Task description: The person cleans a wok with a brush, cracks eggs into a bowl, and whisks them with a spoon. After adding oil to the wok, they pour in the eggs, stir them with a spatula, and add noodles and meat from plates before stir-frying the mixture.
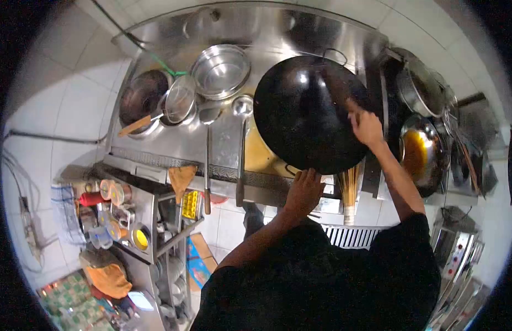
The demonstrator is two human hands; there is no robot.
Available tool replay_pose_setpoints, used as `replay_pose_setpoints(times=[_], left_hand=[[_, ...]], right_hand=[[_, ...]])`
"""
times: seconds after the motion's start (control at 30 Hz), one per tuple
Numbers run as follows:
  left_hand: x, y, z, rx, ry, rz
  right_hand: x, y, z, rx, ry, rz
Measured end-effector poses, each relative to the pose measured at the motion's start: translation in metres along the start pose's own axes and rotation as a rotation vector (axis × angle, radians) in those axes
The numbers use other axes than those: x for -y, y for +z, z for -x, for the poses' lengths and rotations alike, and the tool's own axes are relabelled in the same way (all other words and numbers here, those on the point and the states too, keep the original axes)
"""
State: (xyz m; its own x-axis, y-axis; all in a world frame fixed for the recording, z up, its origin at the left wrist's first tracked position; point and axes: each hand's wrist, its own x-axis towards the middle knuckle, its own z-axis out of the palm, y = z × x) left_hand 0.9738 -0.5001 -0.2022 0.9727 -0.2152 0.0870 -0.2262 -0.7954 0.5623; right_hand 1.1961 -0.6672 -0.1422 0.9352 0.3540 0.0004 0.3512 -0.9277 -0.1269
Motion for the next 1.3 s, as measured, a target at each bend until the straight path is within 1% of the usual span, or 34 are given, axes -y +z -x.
replay_pose_setpoints(times=[0.03, 0.1, 0.13, 0.17, 0.2, 0.23, 0.27, 0.3, 0.33, 0.37, 0.4, 0.43, 0.47, 0.5, 0.53, 0.57, 0.63, 0.7, 0.77, 0.8, 0.83, 0.9, 0.93, 1.0, 1.03, 1.07, 1.1, 1.13, 1.17, 1.23, 1.27, 1.3], left_hand=[[-0.002, 0.003, 0.005, 0.010, -0.027, -0.004], [-0.003, 0.004, 0.004, -0.069, -0.044, -0.123], [-0.005, 0.001, 0.003, -0.060, -0.054, -0.125], [-0.003, -0.004, 0.004, -0.035, -0.065, -0.052], [-0.003, -0.006, 0.003, -0.019, -0.078, 0.022], [-0.001, -0.006, 0.003, -0.022, -0.090, 0.016], [0.001, -0.006, 0.002, -0.045, -0.087, 0.037], [0.001, -0.006, 0.003, -0.061, -0.079, 0.060], [-0.001, -0.006, 0.003, -0.054, -0.076, 0.054], [-0.003, -0.006, 0.003, -0.090, -0.077, 0.081], [-0.005, -0.007, 0.005, -0.124, -0.080, 0.107], [-0.003, -0.006, 0.006, -0.116, -0.079, 0.101], [0.000, -0.002, 0.005, -0.098, -0.059, 0.098], [0.002, 0.000, 0.004, -0.087, -0.041, 0.096], [0.003, -0.003, 0.001, -0.100, -0.045, 0.091], [0.001, -0.005, 0.000, -0.120, -0.050, 0.083], [-0.003, -0.008, 0.002, -0.120, -0.051, 0.078], [-0.004, -0.009, 0.001, 0.031, -0.115, 0.095], [-0.004, -0.004, 0.003, 0.027, -0.099, 0.083], [0.001, -0.003, 0.000, 0.005, -0.089, 0.063], [0.003, 0.000, 0.000, 0.000, -0.090, 0.059], [0.008, 0.005, 0.004, -0.096, 0.058, 0.005], [0.007, 0.003, 0.002, -0.093, 0.063, 0.004], [0.006, -0.002, 0.004, -0.094, 0.080, 0.070], [0.003, -0.006, 0.003, -0.095, 0.079, 0.067], [0.000, -0.009, -0.001, -0.066, 0.043, 0.068], [-0.002, -0.012, 0.000, -0.025, 0.009, 0.070], [0.000, -0.010, 0.003, -0.016, 0.013, 0.069], [0.001, -0.005, 0.004, -0.049, 0.023, 0.086], [0.004, 0.003, 0.001, -0.083, 0.044, 0.108], [0.006, 0.005, 0.002, -0.084, 0.044, 0.111], [0.007, 0.006, 0.003, -0.089, 0.033, 0.116]], right_hand=[[-0.007, 0.013, 0.009, 0.008, -0.270, -0.149], [0.044, -0.040, 0.021, 0.883, -0.142, -0.439], [-0.042, 0.078, 0.002, 0.417, -0.730, -0.188], [-0.029, 0.062, -0.013, 0.540, -0.167, 0.301], [-0.036, 0.059, -0.032, 0.301, -0.056, 0.246], [-0.030, 0.044, -0.045, 0.055, 0.048, 0.187], [-0.025, 0.031, -0.046, -0.019, -0.044, 0.074], [0.001, 0.009, -0.033, -0.017, -0.047, 0.065], [0.030, -0.013, -0.015, 0.438, -0.136, -0.187], [0.043, -0.023, -0.007, 0.888, -0.228, -0.441], [0.028, 0.010, -0.014, 0.867, -0.387, -0.295], [-0.004, 0.058, -0.032, 0.629, -0.397, 0.005], [-0.035, 0.093, -0.056, 0.381, -0.189, 0.230], [-0.060, 0.116, -0.076, 0.115, -0.113, 0.203], [-0.018, 0.053, -0.052, -0.028, -0.097, 0.002], [-0.017, 0.054, -0.060, -0.031, -0.111, 0.005], [-0.021, 0.066, -0.067, 0.052, -0.075, 0.039], [-0.030, 0.076, -0.064, 0.137, -0.015, 0.072], [-0.036, 0.082, -0.068, 0.209, 0.029, 0.109], [-0.011, 0.038, -0.054, 0.008, 0.030, -0.067], [-0.011, 0.049, -0.043, 0.004, 0.025, -0.068], [-0.014, 0.085, -0.025, 0.066, -0.721, -0.300], [-0.026, 0.093, -0.031, 0.063, -0.716, -0.299], [-0.053, 0.104, -0.053, 0.225, -0.392, 0.014], [-0.047, 0.090, -0.057, 0.301, -0.236, 0.173], [-0.038, 0.077, -0.064, 0.131, 0.052, 0.109], [-0.016, 0.079, -0.061, 0.131, 0.051, 0.104], [0.002, 0.086, -0.052, 0.267, 0.044, 0.027], [0.016, 0.093, -0.043, 0.400, 0.036, -0.043], [0.043, 0.130, -0.010, 0.630, -0.732, -0.447], [0.044, 0.112, -0.001, 0.622, -0.720, -0.449], [0.043, 0.077, 0.007, 0.693, -0.619, -0.619]])
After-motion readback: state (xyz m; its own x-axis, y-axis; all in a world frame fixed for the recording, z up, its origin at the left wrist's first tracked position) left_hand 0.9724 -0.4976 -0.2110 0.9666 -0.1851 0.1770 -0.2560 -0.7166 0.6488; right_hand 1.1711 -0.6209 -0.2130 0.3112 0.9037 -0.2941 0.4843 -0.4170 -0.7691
